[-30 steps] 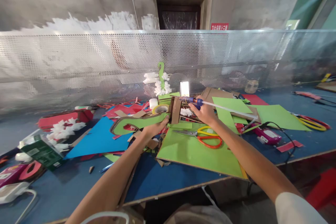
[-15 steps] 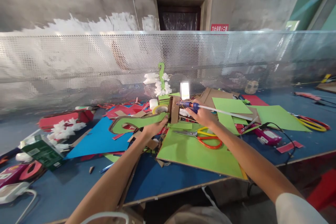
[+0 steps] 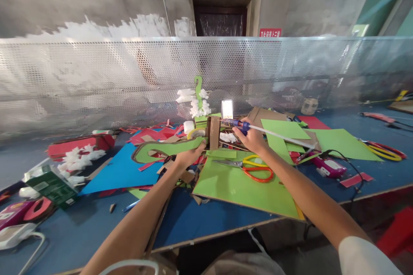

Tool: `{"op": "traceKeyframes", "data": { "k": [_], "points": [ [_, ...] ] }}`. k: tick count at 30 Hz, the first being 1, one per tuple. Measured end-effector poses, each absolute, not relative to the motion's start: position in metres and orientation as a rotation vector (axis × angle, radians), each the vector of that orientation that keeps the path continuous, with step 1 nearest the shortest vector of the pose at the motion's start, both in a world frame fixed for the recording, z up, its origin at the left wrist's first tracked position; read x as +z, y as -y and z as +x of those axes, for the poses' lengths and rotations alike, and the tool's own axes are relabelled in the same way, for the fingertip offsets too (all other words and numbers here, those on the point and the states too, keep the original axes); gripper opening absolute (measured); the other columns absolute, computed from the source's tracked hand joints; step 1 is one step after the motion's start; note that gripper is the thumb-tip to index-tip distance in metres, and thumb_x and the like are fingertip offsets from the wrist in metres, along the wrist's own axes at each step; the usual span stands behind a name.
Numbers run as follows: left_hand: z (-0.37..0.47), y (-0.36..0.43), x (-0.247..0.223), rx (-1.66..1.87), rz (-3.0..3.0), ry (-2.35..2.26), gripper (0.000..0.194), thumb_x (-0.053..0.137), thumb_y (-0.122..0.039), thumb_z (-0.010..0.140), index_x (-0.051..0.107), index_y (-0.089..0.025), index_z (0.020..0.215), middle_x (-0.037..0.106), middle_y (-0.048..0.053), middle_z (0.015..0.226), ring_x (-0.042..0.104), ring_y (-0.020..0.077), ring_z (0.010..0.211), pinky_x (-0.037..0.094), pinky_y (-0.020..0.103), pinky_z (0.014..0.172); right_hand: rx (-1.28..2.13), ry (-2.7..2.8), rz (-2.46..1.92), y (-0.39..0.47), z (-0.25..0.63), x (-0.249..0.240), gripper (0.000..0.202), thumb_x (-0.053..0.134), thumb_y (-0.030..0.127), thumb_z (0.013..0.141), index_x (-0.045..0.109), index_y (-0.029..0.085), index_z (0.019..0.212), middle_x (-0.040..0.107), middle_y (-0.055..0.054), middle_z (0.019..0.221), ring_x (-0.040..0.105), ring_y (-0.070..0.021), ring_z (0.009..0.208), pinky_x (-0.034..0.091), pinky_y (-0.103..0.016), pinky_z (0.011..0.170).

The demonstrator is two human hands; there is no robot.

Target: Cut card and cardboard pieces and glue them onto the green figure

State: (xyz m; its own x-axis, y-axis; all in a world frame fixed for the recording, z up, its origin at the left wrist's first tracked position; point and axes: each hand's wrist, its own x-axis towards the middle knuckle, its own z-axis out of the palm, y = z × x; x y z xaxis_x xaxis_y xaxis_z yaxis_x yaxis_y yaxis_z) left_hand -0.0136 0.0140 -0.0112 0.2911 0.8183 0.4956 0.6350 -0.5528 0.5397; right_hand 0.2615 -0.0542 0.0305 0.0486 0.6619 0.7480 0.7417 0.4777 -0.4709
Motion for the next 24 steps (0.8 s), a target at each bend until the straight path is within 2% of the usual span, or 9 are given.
{"op": "traceKeyframes", "data": {
  "k": [5,11,20,24],
  "points": [
    [-0.014,-0.017,-0.015,1.090,2.347,-1.337,0.041,0.054,-0.056,0.092,0.075,-0.027,0.113,0.082,0.003,0.109,0.070,0.0300,0.123,0.047,0.042,0.117,-0.146,1.624,-1.255,0.053,0.258,0.029,0.032,0.057,0.057,0.096,0.049,0.026,0.094,0.066,-0.004,0.079,0.063,-0.0245,0.073,0.045,-0.032,0.067],
    [-0.014,-0.018,-0.017,1.098,2.280,-1.399,0.040,0.056,-0.057,0.092,0.076,-0.027,0.110,0.081,0.004,0.111,0.070,0.0319,0.122,0.045,0.045,0.118,-0.073,1.817,-1.240,0.057,0.252,0.026,0.032,0.058,0.057,0.096,0.050,0.026,0.094,0.066,-0.003,0.082,0.063,-0.0237,0.074,0.045,-0.031,0.068],
    [-0.013,-0.012,-0.011,1.147,2.272,-1.315,0.046,0.056,-0.054,0.093,0.072,-0.027,0.127,0.079,0.005,0.120,0.065,0.0304,0.130,0.044,0.045,0.119,-0.106,1.732,-1.266,0.057,0.253,0.029,0.032,0.056,0.057,0.096,0.051,0.026,0.093,0.066,-0.004,0.083,0.063,-0.0246,0.075,0.044,-0.032,0.068],
    [-0.015,-0.015,-0.011,1.186,2.262,-1.319,0.048,0.054,-0.057,0.092,0.072,-0.026,0.124,0.079,0.005,0.119,0.065,0.0301,0.130,0.045,0.042,0.118,-0.025,1.876,-1.230,0.060,0.248,0.027,0.031,0.060,0.055,0.095,0.052,0.025,0.092,0.062,-0.001,0.080,0.060,-0.0213,0.069,0.044,-0.031,0.066]
  ]
}}
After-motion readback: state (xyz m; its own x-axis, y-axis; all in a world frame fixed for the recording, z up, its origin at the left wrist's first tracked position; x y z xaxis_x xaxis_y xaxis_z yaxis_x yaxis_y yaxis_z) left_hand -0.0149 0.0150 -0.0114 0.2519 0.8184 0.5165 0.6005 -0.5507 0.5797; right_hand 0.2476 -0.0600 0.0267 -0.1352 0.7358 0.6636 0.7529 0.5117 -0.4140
